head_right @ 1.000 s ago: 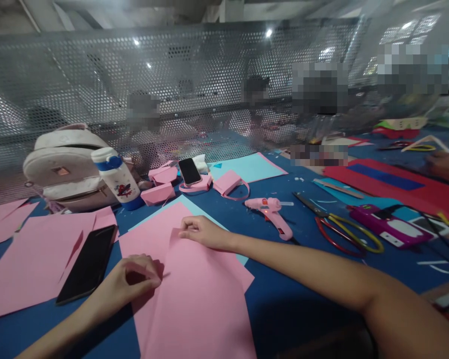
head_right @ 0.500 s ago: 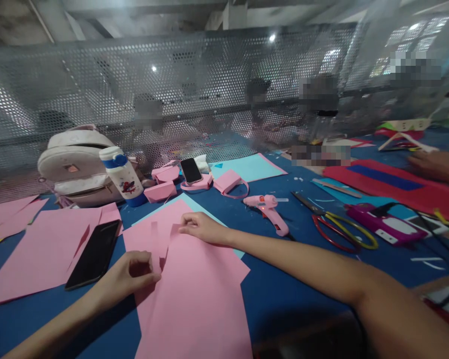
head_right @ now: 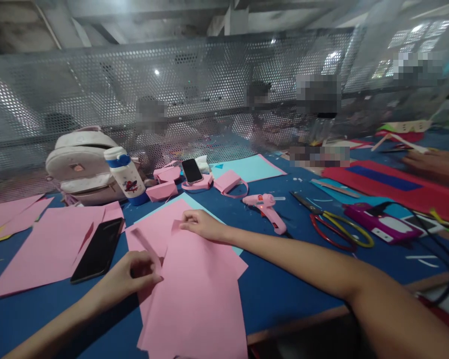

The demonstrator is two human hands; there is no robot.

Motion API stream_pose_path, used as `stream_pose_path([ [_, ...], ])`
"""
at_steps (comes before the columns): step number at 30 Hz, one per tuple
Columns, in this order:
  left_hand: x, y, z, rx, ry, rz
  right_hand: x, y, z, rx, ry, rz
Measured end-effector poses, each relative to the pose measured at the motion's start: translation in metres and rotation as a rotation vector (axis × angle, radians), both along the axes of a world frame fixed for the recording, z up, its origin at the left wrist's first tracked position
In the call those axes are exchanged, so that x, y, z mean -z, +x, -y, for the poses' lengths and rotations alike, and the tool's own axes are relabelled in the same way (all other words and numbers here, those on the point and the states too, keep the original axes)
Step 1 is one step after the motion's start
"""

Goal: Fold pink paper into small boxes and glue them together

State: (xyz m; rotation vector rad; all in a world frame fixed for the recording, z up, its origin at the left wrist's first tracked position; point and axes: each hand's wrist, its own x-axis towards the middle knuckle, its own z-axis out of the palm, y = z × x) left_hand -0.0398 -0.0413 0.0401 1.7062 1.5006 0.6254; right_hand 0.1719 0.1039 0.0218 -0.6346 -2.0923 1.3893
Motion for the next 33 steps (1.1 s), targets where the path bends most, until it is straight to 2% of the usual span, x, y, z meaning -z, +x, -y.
stream_pose_path([
  [3,-0.005,-0.004,-0.001,-0.003,-0.087,0.09,-0.005,0.0,-0.004,0.092,-0.014,-0.036],
  [6,-0.015,-0.015,-0.006,-0.047,-0.054,0.167,-0.016,0.007,-0.006,0.205,-0.042,-0.069],
  [8,-0.022,-0.026,-0.011,-0.13,0.015,0.209,-0.023,0.018,-0.001,0.243,-0.064,-0.074],
  [11,-0.028,-0.041,-0.021,-0.31,0.1,0.312,-0.033,0.039,0.018,0.2,-0.112,-0.012],
  [13,-0.03,-0.046,-0.029,-0.362,0.104,0.416,-0.039,0.054,0.035,0.055,-0.236,0.114],
  [15,-0.032,-0.045,-0.038,-0.326,0.07,0.51,-0.047,0.066,0.051,-0.228,-0.383,0.248],
  [18,-0.038,-0.033,-0.052,-0.177,0.003,0.514,-0.063,0.075,0.061,-0.674,-0.497,0.39],
  [19,-0.039,-0.027,-0.056,-0.109,-0.02,0.493,-0.067,0.075,0.059,-0.787,-0.48,0.464],
  [20,-0.041,-0.022,-0.06,-0.03,-0.044,0.466,-0.07,0.074,0.056,-0.82,-0.449,0.512],
  [21,-0.041,-0.016,-0.064,0.053,-0.067,0.434,-0.071,0.071,0.051,-0.774,-0.406,0.527],
  [24,-0.038,-0.001,-0.074,0.276,-0.12,0.339,-0.064,0.055,0.033,-0.415,-0.347,0.382],
  [25,-0.036,0.003,-0.076,0.325,-0.129,0.314,-0.06,0.048,0.028,-0.357,-0.355,0.334],
  [29,-0.027,0.009,-0.082,0.412,-0.116,0.235,-0.039,0.019,0.014,-0.411,-0.324,0.256],
  [33,-0.02,0.004,-0.085,0.41,-0.071,0.15,-0.024,0.004,0.009,-0.357,-0.334,0.174],
])
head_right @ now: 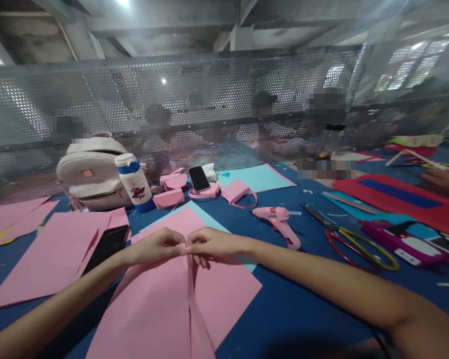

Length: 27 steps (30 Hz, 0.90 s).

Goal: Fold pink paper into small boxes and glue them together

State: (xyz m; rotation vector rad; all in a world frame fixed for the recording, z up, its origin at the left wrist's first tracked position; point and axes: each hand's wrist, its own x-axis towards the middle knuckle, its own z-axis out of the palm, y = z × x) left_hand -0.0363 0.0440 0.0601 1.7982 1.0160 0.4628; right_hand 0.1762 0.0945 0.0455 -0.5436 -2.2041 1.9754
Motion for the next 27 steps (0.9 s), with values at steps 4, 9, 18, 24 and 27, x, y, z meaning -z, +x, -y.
stream_pose_path([
  [4,0.011,-0.002,-0.001,-0.053,0.038,-0.042,0.009,-0.002,0.0,0.081,-0.021,-0.001],
  [9,0.024,0.003,0.001,-0.098,0.031,-0.007,0.006,-0.003,0.001,0.113,0.06,0.062],
  [18,0.026,0.011,0.015,-0.199,0.031,0.059,0.008,-0.001,0.004,0.18,0.11,0.001],
  [24,0.031,0.015,0.019,-0.254,0.134,0.067,0.006,-0.002,0.008,0.218,0.159,-0.024],
  [27,0.032,0.016,0.019,-0.246,0.217,0.058,0.008,-0.002,0.009,0.219,0.164,-0.041],
])
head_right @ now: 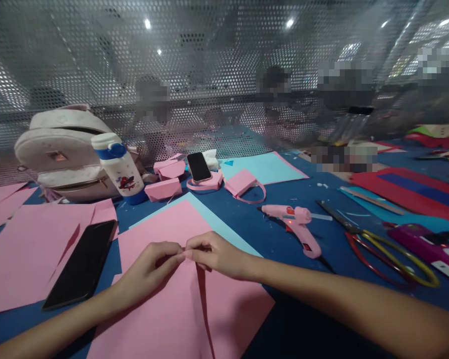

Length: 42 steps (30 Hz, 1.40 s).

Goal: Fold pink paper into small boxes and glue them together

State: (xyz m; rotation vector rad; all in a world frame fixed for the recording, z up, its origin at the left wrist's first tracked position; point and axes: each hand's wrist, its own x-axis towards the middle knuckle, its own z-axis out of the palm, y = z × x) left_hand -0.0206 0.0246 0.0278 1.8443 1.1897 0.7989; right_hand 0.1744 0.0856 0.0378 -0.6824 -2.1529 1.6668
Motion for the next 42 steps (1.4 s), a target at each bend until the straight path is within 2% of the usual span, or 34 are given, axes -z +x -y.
stream_pose_path([
  [5,0.0006,0.0004,0.0025,-0.014,0.107,-0.066,0.0025,0.0002,0.0008,0.001,0.0,-0.026],
  [14,-0.0017,0.0012,0.0038,-0.05,0.192,-0.118,-0.0015,-0.0009,0.0035,0.014,-0.012,-0.043],
  [16,-0.0034,0.0009,0.003,-0.058,0.149,-0.095,-0.0005,-0.0012,0.0041,0.024,-0.036,-0.042],
  [21,-0.0073,-0.0017,-0.0026,-0.054,-0.171,0.047,0.0018,-0.0014,0.0058,0.082,-0.036,-0.021],
  [23,-0.0076,-0.0024,-0.0043,-0.049,-0.221,0.08,0.002,-0.001,0.0062,0.074,-0.018,-0.01],
  [28,-0.0052,0.0,-0.0015,-0.072,-0.141,0.12,0.0032,-0.0015,0.0069,0.065,0.037,-0.027],
  [36,-0.0024,0.003,0.0052,-0.142,-0.014,0.121,0.0032,-0.0039,0.0101,0.143,-0.053,-0.044],
  [40,-0.0042,0.0003,0.0028,-0.171,-0.058,0.12,0.0019,-0.0025,0.0087,0.128,-0.043,-0.007],
  [42,-0.0066,-0.0013,0.0009,-0.14,-0.111,0.104,0.0023,-0.0023,0.0082,0.127,-0.013,0.005],
])
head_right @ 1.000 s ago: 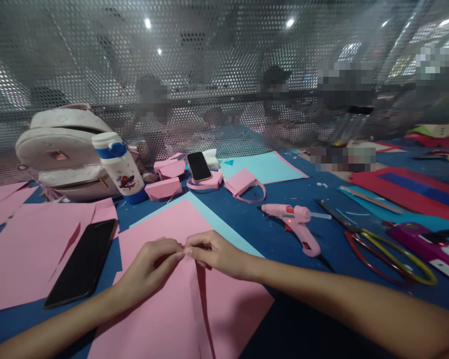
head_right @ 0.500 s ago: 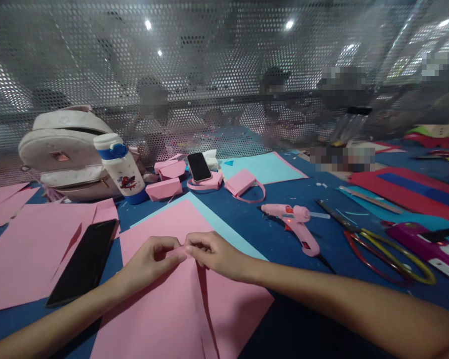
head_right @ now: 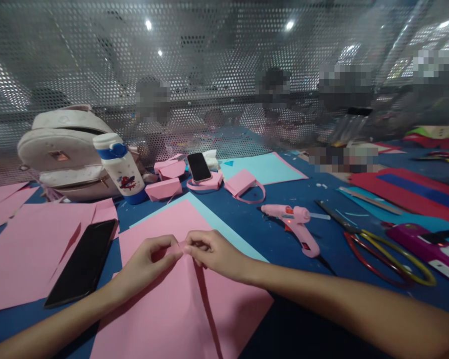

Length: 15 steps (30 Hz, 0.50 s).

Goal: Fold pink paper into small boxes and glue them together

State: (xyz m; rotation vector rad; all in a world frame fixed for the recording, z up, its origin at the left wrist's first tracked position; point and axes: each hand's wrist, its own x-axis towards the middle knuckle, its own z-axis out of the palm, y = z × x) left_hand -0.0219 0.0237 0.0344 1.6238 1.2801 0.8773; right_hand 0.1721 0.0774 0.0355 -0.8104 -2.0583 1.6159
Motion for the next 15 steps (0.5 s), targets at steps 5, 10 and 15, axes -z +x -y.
stream_pose_path([
  [5,-0.0046,-0.0028,-0.0039,0.06,-0.086,-0.035,0.0028,-0.0016,0.0007,0.023,0.038,-0.026],
  [10,-0.0012,-0.0034,-0.004,0.068,-0.06,0.019,0.0017,-0.0036,0.0035,0.032,-0.037,-0.076],
  [15,0.0009,-0.0024,-0.0035,0.035,-0.048,0.069,-0.0012,-0.0031,0.0042,0.053,-0.087,-0.083],
])
